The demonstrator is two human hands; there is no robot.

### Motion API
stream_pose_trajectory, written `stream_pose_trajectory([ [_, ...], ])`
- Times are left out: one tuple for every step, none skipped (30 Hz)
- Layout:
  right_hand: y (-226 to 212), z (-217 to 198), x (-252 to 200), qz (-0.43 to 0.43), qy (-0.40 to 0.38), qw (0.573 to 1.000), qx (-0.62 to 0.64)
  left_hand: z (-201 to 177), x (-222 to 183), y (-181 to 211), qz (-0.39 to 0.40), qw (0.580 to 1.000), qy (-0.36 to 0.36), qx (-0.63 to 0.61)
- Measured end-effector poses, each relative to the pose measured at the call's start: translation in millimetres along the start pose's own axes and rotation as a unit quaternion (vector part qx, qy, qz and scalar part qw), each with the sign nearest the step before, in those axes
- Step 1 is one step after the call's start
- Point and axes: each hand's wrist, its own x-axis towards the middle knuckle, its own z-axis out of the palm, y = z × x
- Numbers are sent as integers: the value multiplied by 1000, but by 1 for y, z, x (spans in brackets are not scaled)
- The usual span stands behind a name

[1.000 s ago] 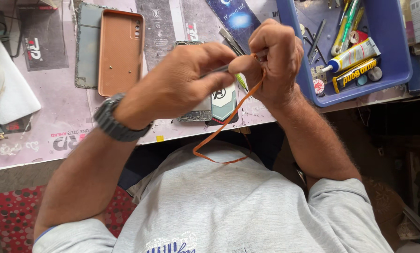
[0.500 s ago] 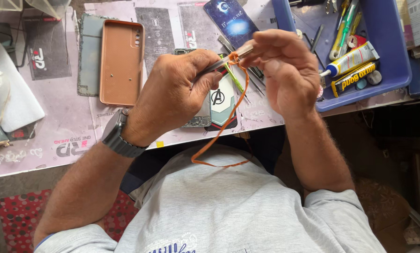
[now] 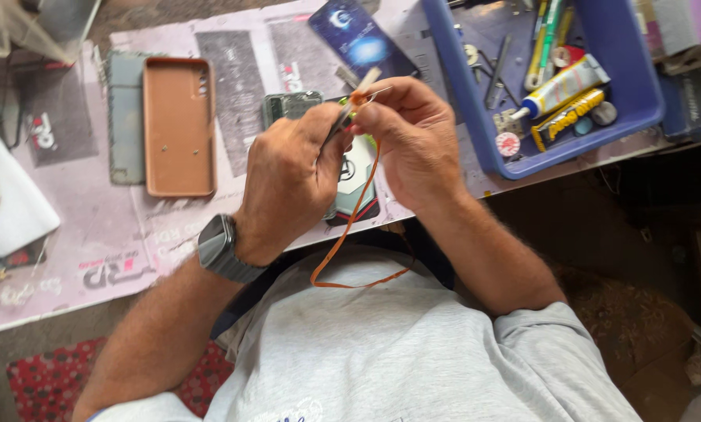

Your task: The person uses a metal prying tool to separate the back cover of a smartphone, then removes the cover to expose the internal components. They use a screwdriver to unscrew and remove a metal bracket near the camera module, then connect a charging cable to the device to test functionality.

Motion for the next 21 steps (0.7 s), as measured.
stream_pose_trajectory([
  [0,0,0,3,4,1000,6,0,1,2,9,1000,-12,-3],
  [-1,-1,-1,-1,0,1000,-2,0,3,4,19,999,-25,-7],
  [-3,-1,-2,-4,-4,1000,-11,0,5,7,29,999,-38,-10],
  [-5,-1,-1,-6,-9,1000,-19,-1,7,10,60,998,-24,10],
  [-8,-1,-2,-19,-4,999,-48,-4,9,14,90,995,-10,30],
  [-11,-1,0,-32,-1,996,-77,-7,12,16,121,991,6,52],
  [-15,0,2,-45,3,993,-106,-10,15,19,116,991,29,67],
  [-18,2,1,-80,8,984,-161,-12,18,20,110,989,54,83],
  [-22,4,0,-115,12,970,-216,-14,20,22,103,987,78,99],
  [-25,6,1,-150,16,951,-269,-16,25,20,62,996,38,55],
  [-28,9,1,-235,4,892,-387,-17,29,18,21,1000,-3,10],
  [-33,11,0,-313,-8,810,-496,-17,31,17,-21,998,-44,-35],
  [-36,14,0,-383,-21,709,-592,-16,32,16,-33,998,-45,-40],
  [-36,18,0,-404,-26,685,-606,-14,34,15,-44,997,-45,-44],
  [-36,22,2,-425,-30,660,-618,-11,35,15,-55,996,-46,-48],
  [-36,25,3,-445,-32,635,-631,-9,35,15,-52,996,-40,-54],
  [-36,27,5,-448,-30,630,-634,-6,36,15,-49,996,-34,-59],
  [-35,28,5,-449,-27,625,-638,-5,37,15,-48,996,-30,-66],
  [-35,28,5,-450,-23,621,-642,-4,37,14,-46,996,-30,-74],
  [-34,27,3,-453,-28,620,-640,-3,36,14,-48,995,-30,-82],
  [-33,25,2,-456,-34,619,-639,-2,35,12,-49,994,-31,-90],
])
